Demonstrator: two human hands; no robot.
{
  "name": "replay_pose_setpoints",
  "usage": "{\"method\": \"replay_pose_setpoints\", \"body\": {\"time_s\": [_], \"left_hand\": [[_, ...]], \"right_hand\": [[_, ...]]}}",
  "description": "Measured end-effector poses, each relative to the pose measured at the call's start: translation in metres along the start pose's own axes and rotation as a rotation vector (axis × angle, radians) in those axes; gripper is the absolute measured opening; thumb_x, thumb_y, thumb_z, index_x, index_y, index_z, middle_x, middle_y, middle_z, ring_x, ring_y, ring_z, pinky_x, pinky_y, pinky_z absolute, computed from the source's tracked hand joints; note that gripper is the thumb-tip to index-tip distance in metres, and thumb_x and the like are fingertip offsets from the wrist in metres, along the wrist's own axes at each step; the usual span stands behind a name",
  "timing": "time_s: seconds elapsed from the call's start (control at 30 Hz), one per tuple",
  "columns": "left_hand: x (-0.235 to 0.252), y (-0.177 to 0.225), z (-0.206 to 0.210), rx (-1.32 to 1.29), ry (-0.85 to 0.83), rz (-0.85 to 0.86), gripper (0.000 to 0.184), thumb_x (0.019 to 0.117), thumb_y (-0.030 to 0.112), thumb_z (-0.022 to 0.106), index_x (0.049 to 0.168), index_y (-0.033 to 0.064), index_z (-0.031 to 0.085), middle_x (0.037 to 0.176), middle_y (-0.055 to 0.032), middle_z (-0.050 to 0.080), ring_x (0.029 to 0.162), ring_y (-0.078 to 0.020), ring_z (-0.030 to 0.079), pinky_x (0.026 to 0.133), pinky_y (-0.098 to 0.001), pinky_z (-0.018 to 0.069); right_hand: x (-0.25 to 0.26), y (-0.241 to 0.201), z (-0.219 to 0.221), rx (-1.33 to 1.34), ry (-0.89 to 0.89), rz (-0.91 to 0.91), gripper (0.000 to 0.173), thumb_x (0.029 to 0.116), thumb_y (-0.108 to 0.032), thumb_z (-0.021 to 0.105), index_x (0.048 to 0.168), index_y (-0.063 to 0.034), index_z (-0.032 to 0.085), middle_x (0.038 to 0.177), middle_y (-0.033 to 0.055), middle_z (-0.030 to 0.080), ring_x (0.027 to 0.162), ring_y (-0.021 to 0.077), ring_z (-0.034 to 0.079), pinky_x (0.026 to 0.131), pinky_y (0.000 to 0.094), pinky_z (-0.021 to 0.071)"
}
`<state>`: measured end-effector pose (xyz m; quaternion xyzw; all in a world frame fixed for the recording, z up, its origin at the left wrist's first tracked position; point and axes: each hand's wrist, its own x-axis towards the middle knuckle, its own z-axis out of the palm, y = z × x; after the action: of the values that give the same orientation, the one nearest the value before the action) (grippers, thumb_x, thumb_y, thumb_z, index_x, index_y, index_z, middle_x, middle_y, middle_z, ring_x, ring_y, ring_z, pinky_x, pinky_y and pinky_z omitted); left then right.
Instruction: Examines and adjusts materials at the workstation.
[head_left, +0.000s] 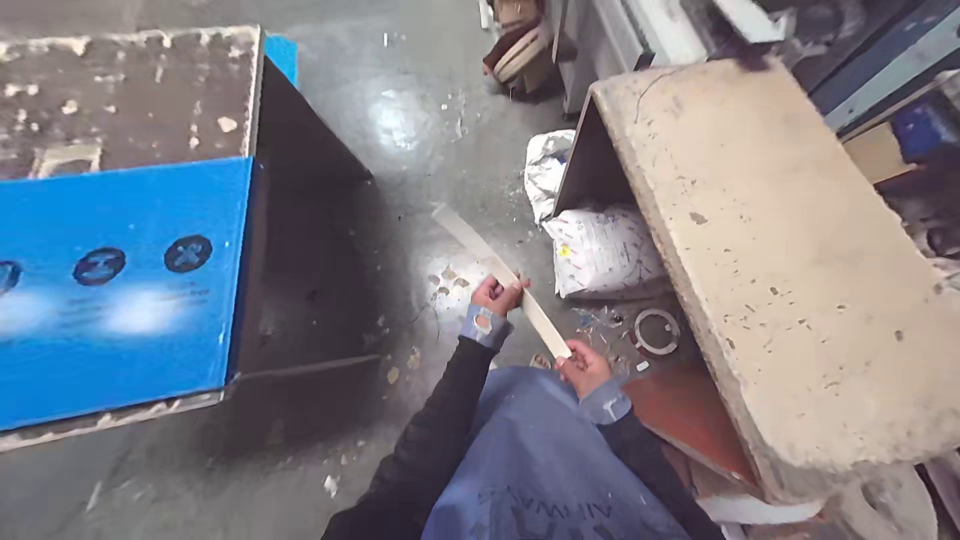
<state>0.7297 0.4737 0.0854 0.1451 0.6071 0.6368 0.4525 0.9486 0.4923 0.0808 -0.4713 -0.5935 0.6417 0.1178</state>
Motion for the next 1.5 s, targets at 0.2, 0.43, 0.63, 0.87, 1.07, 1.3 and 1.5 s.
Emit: {"method": "replay_pose_setpoints", "body": {"time_s": [0.2, 0.43, 0.63, 0.87, 1.07, 1.3, 1.5], "left_hand": [[-0.001, -0.041, 0.032, -0.347, -0.16, -0.168, 0.02, 0.1065, 0.009, 0.039, 0.111, -0.0028, 0.055, 0.07, -0.0056, 0.067, 0.058, -0.0149, 0.068, 0.056, -0.0296, 0.0604], [0.005, -0.008, 0.029, -0.106, -0.127, -0.245, 0.017, 0.1065, 0.006, 0.038, 0.106, -0.0008, 0.054, 0.06, -0.0019, 0.052, 0.043, -0.0088, 0.05, 0.04, -0.0229, 0.0453], [0.047, 0.028, -0.03, -0.142, 0.208, -0.087, 0.021, 0.108, 0.009, 0.036, 0.102, -0.0004, 0.053, 0.057, 0.0002, 0.052, 0.04, -0.0073, 0.047, 0.038, -0.0223, 0.043], [0.058, 0.083, -0.093, -0.312, 0.462, -0.01, 0.018, 0.1062, 0.009, 0.034, 0.095, 0.0062, 0.047, 0.051, 0.0031, 0.044, 0.035, -0.006, 0.041, 0.033, -0.0218, 0.0395], [0.047, 0.082, -0.103, -0.376, 0.546, 0.039, 0.02, 0.1057, 0.008, 0.03, 0.096, 0.0053, 0.048, 0.052, 0.0033, 0.043, 0.036, -0.0064, 0.041, 0.035, -0.0216, 0.0392], [0.041, 0.078, -0.099, -0.391, 0.555, -0.003, 0.018, 0.1049, 0.005, 0.03, 0.099, 0.0048, 0.047, 0.054, 0.0024, 0.043, 0.037, -0.0066, 0.041, 0.035, -0.0221, 0.0392], [0.036, 0.073, -0.102, -0.456, 0.358, 0.084, 0.028, 0.1106, 0.015, 0.026, 0.107, 0.0021, 0.05, 0.059, -0.0018, 0.056, 0.046, -0.012, 0.057, 0.042, -0.027, 0.0512]], "right_hand": [[0.0, 0.018, 0.034, -0.009, -0.266, 0.127, 0.033, 0.0953, -0.005, 0.066, 0.126, 0.0056, 0.059, 0.096, 0.014, 0.07, 0.079, 0.0171, 0.067, 0.076, 0.0364, 0.0572], [0.023, 0.007, 0.049, -0.146, -0.341, 0.122, 0.036, 0.1, -0.018, 0.063, 0.126, 0.0058, 0.06, 0.101, 0.0193, 0.069, 0.087, 0.0253, 0.068, 0.084, 0.0434, 0.0564], [0.034, -0.018, 0.054, -0.171, -0.317, 0.109, 0.035, 0.1033, -0.014, 0.057, 0.133, 0.0036, 0.06, 0.108, 0.0207, 0.07, 0.092, 0.0269, 0.069, 0.088, 0.0439, 0.0556], [0.052, -0.009, 0.055, -0.15, -0.277, 0.097, 0.034, 0.1032, -0.014, 0.056, 0.131, 0.0043, 0.061, 0.104, 0.019, 0.07, 0.087, 0.0235, 0.068, 0.084, 0.0417, 0.056], [0.066, -0.018, 0.059, -0.175, -0.28, 0.049, 0.032, 0.1038, -0.013, 0.054, 0.129, 0.0046, 0.062, 0.099, 0.0172, 0.07, 0.082, 0.0214, 0.066, 0.078, 0.0395, 0.0557], [0.07, -0.024, 0.057, -0.207, -0.312, 0.056, 0.032, 0.104, -0.014, 0.053, 0.13, 0.0029, 0.062, 0.101, 0.016, 0.071, 0.083, 0.0199, 0.067, 0.079, 0.0387, 0.0558], [0.071, -0.02, 0.054, -0.188, -0.299, 0.101, 0.031, 0.1054, -0.012, 0.052, 0.132, 0.0027, 0.06, 0.101, 0.0146, 0.069, 0.081, 0.017, 0.066, 0.077, 0.0345, 0.0556]]}}
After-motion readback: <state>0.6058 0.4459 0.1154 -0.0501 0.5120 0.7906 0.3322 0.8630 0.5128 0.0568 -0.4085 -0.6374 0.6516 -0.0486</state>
